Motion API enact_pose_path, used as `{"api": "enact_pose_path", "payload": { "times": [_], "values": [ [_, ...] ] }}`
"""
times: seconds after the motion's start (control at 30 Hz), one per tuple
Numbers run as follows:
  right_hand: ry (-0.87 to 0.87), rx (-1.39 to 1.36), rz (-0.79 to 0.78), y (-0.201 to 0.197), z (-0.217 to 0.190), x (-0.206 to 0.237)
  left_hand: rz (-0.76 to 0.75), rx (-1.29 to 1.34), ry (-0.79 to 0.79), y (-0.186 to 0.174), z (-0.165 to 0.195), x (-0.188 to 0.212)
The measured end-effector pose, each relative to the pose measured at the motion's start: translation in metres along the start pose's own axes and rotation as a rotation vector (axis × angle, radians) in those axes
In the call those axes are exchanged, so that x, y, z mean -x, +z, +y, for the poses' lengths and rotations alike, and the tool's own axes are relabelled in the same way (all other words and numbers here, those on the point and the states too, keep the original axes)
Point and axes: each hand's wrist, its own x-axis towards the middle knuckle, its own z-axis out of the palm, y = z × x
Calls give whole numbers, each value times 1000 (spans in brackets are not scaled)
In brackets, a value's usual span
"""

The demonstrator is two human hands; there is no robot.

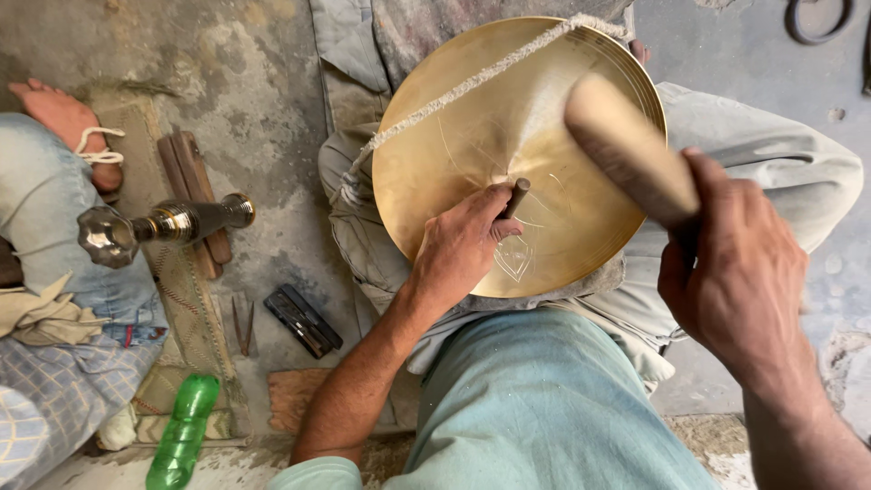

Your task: The person sits on the floor with a brass plate resting on their lap, holds a punch against the plate's surface, and strikes the punch with a wooden mallet to emboss a decorative pattern, repeatedly repositioning the punch across the design.

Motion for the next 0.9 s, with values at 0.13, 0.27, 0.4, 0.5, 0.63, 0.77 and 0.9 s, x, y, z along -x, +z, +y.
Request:
{"api": "enact_pose_path", "payload": {
  "times": [0.13, 0.27, 0.4, 0.5, 0.63, 0.77, 0.9],
  "values": [
    [-133, 115, 51, 8, 4, 15, 38, 213, -106, -9, -4, 9],
    [91, -270, 124, 28, 14, 34, 420, 374, -194, -47, -3, 35],
    [390, -676, 58, 64, 18, 45, 460, 168, -371, -66, -2, 50],
    [469, -603, 44, 82, 20, 48, 395, 37, -409, -63, -10, 54],
    [332, -535, 104, 83, 29, 36, 426, 68, -373, -49, -21, 71],
    [263, -546, 76, 72, 36, 12, 491, 216, -406, -24, -19, 102],
    [340, -622, -11, 65, 34, -12, 550, 375, -486, -3, -18, 119]
  ]
}}
